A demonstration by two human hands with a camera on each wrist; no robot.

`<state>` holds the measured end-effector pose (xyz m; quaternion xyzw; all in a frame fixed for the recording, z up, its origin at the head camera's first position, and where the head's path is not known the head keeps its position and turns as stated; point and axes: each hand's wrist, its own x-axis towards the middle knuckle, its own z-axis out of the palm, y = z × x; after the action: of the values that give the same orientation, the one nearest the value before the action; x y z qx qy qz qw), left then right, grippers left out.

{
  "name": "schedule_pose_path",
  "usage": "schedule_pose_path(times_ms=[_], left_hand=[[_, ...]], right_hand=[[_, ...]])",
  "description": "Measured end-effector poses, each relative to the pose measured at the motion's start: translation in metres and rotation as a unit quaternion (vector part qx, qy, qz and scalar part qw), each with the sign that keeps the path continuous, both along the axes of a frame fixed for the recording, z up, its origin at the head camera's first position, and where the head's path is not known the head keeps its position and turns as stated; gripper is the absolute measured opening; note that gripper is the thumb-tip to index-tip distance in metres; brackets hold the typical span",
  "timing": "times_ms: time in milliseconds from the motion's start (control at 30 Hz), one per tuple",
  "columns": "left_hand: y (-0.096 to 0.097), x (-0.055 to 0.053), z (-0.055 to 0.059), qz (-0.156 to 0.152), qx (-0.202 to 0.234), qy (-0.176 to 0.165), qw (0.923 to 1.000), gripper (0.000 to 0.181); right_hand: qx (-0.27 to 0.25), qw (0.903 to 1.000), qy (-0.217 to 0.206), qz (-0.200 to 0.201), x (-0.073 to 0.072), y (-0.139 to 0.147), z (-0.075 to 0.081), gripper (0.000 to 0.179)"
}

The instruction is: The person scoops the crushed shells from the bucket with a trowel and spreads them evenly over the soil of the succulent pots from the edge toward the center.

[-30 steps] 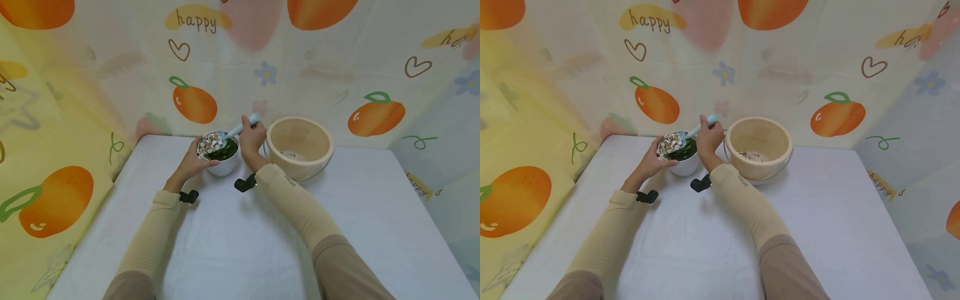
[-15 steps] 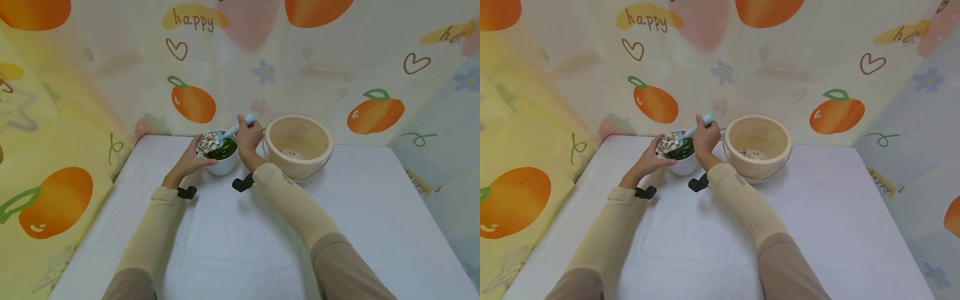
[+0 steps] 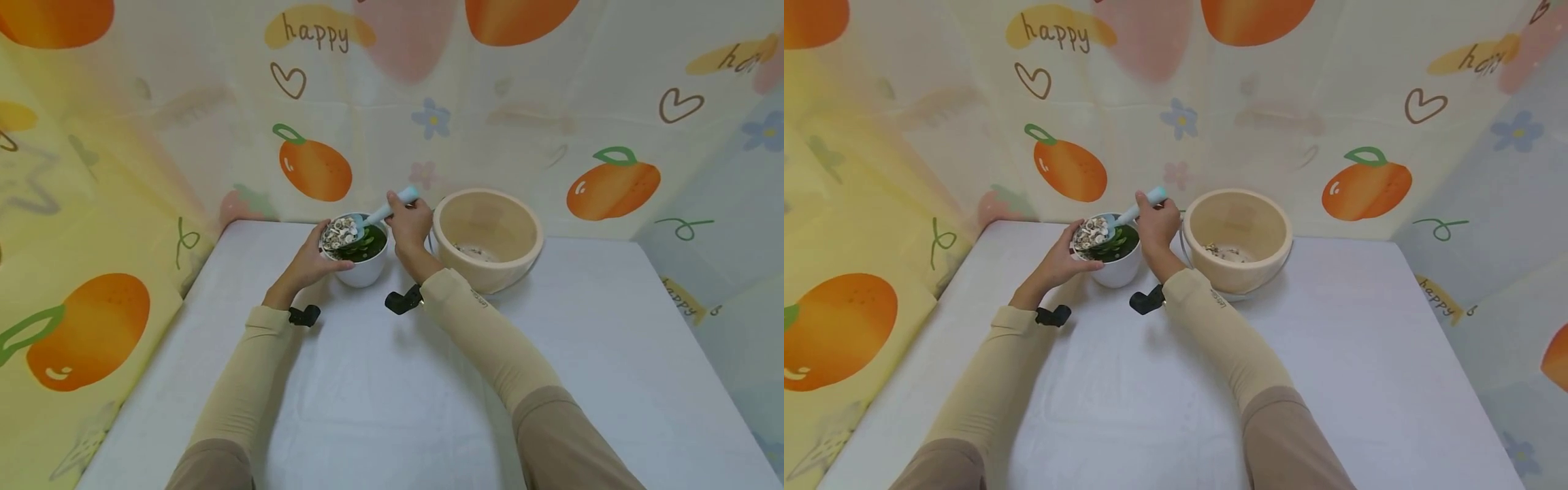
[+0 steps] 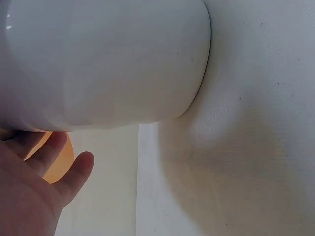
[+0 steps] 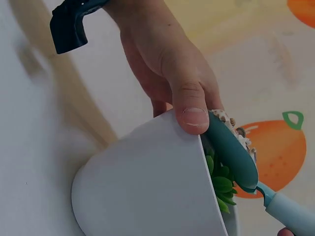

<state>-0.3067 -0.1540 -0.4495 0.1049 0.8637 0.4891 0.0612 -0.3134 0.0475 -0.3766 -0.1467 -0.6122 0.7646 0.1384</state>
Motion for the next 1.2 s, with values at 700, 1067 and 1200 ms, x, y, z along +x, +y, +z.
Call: schedule_pose_path(times_ms=[700,1067,1200], left_hand=[[0.0039,0.0056,-0.0017,0.020,0.005,0.006,0.9998,0.118],[0.0002,-0.0030,0.0024,-0.014,-0.016,-0.031,0.9993,0.119],[0.0015,-0.0027,-0.0015,-0.003,0.000,-0.024,0.9997,0.119]], right_hand=[[0.136,0.9888,0.059,0.013,0.0087,0.0007,-0.0007,0.028],[0.148,0.9871,0.062,0.011,0.0097,-0.0002,-0.0047,0.028],[0.152,0.9854,0.076,0.011,0.0101,-0.0006,-0.0054,0.027]])
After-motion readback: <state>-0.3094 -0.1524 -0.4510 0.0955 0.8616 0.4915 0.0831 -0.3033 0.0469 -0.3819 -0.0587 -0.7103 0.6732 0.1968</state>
